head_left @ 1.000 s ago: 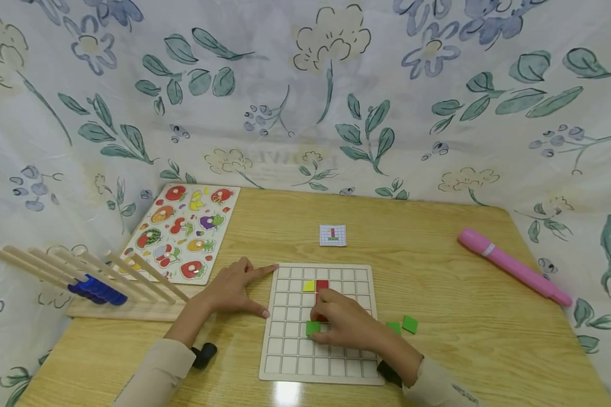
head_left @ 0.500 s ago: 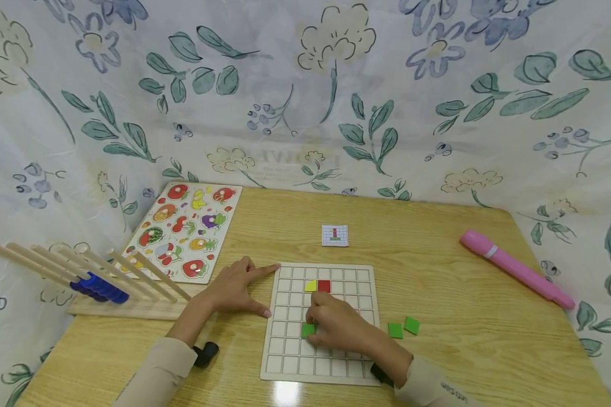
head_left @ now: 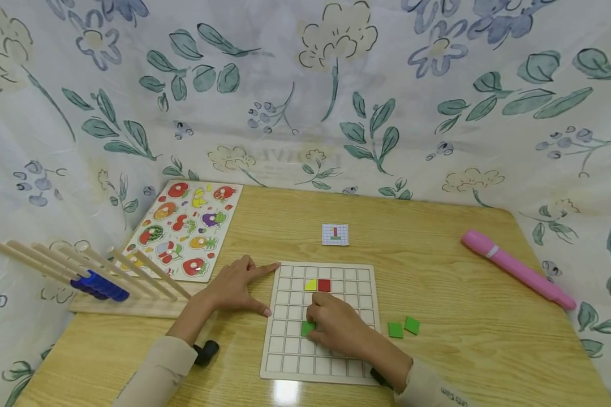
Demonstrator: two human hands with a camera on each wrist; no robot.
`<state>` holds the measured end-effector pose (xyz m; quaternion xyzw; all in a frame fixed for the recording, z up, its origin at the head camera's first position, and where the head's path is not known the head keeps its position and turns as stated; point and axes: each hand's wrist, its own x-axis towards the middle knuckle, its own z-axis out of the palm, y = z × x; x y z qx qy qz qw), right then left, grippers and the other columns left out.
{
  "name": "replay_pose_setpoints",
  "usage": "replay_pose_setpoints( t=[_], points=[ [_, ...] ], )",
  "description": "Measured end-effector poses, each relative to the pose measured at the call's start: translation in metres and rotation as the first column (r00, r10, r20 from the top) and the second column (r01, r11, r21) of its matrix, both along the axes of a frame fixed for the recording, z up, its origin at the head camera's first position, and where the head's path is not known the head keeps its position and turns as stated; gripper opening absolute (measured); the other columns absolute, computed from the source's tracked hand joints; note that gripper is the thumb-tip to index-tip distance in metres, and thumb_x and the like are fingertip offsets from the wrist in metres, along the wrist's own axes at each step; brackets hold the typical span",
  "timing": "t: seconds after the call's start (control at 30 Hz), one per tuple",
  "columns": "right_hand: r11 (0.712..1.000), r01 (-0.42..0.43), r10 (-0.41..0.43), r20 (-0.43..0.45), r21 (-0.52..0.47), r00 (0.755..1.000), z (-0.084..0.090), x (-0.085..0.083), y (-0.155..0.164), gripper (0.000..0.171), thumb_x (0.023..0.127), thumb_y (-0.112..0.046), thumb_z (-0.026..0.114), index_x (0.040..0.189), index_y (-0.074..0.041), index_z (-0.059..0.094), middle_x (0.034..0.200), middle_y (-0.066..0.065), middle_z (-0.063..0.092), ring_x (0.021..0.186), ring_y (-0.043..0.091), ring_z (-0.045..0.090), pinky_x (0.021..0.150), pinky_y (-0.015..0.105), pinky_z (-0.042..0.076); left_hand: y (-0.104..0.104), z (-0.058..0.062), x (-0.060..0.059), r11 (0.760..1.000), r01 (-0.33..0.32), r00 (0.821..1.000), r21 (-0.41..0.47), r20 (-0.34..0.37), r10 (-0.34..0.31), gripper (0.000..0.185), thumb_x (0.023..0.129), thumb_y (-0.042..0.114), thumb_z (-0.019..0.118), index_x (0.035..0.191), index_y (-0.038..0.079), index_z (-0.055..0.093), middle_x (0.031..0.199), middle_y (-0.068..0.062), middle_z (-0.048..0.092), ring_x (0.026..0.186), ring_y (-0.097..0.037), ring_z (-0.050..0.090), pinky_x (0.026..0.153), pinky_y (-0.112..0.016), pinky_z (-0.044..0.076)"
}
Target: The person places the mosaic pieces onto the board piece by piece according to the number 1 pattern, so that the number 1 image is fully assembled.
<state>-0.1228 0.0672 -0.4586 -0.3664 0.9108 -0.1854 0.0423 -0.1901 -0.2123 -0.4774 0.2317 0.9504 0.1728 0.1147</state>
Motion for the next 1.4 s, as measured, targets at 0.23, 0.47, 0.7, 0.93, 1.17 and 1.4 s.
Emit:
replay_pose_setpoints(
  t=[0.23, 0.47, 0.7, 0.93, 1.17, 1.4],
  points=[
    [0.991, -0.004, 0.017, 0.088, -0.137, 0.996, 0.003, -0.001, 0.009, 0.024, 0.081, -0.028, 0.083, 0.095, -0.01, 0.074, 0.088, -0.005, 0.047, 0.082, 0.004, 0.044, 0.074, 0.018, 0.043, 0.0, 0.0, 0.0, 1.0, 0.002, 1.0, -0.003, -0.004, -0.002, 0.103, 0.059, 0.077, 0.077, 0.149, 0.04, 0.043, 0.093, -0.001, 0.036, 0.077, -0.016, 0.031, 0.066, -0.032, 0.025],
    [0.956, 0.044, 0.036, 0.267, -0.29, 0.963, 0.006, -0.004, 0.032, 0.035, 0.074, -0.032, 0.088, 0.099, -0.013, 0.072, 0.093, 0.001, 0.051, 0.087, 0.015, 0.047, 0.078, 0.022, 0.041, 0.0, 0.0, 0.001, 1.0, 0.001, 1.0, -0.002, 0.0, -0.001, 0.103, 0.059, 0.077, 0.077, 0.149, 0.04, 0.043, 0.093, -0.002, 0.036, 0.077, -0.016, 0.031, 0.066, -0.031, 0.025],
    [0.937, 0.103, 0.02, 0.346, -0.334, 0.938, 0.004, -0.004, 0.062, 0.045, 0.073, -0.036, 0.088, 0.11, -0.015, 0.072, 0.097, 0.002, 0.05, 0.09, 0.019, 0.047, 0.079, 0.026, 0.041, 0.0, 0.0, 0.0, 1.0, 0.015, 1.0, -0.001, -0.008, -0.015, 0.103, 0.06, 0.076, 0.077, 0.15, 0.039, 0.043, 0.093, -0.001, 0.035, 0.077, -0.015, 0.03, 0.066, -0.032, 0.024],
    [0.913, 0.19, -0.036, 0.391, -0.362, 0.92, 0.011, -0.003, 0.096, 0.047, 0.074, -0.033, 0.088, 0.113, -0.013, 0.07, 0.097, 0.008, 0.049, 0.089, 0.022, 0.045, 0.071, 0.026, 0.041, 0.001, 0.0, 0.0, 1.0, 0.013, 1.0, -0.001, -0.013, -0.013, 0.103, 0.06, 0.076, 0.077, 0.149, 0.038, 0.044, 0.092, -0.001, 0.035, 0.076, -0.016, 0.03, 0.065, -0.031, 0.025],
    [0.906, 0.222, -0.067, 0.396, -0.36, 0.916, 0.007, 0.0, 0.124, 0.044, 0.075, -0.027, 0.087, 0.113, -0.011, 0.069, 0.091, 0.008, 0.046, 0.077, 0.015, 0.04, 0.065, 0.026, 0.036, 0.0, 0.001, 0.001, 1.0, 0.01, 1.0, -0.002, -0.009, -0.01, 0.104, 0.059, 0.077, 0.077, 0.15, 0.038, 0.043, 0.093, -0.001, 0.036, 0.076, -0.015, 0.031, 0.065, -0.031, 0.026],
    [0.887, 0.226, -0.081, 0.347, -0.402, 0.934, 0.0, 0.004, 0.141, 0.046, 0.073, -0.025, 0.088, 0.112, -0.012, 0.069, 0.089, 0.005, 0.048, 0.078, 0.012, 0.043, 0.067, 0.025, 0.04, 0.001, 0.002, 0.0, 1.0, 0.019, 1.0, 0.011, -0.025, -0.019, 0.103, 0.06, 0.075, 0.078, 0.149, 0.037, 0.045, 0.092, -0.001, 0.035, 0.076, -0.015, 0.03, 0.065, -0.031, 0.026]
  ],
)
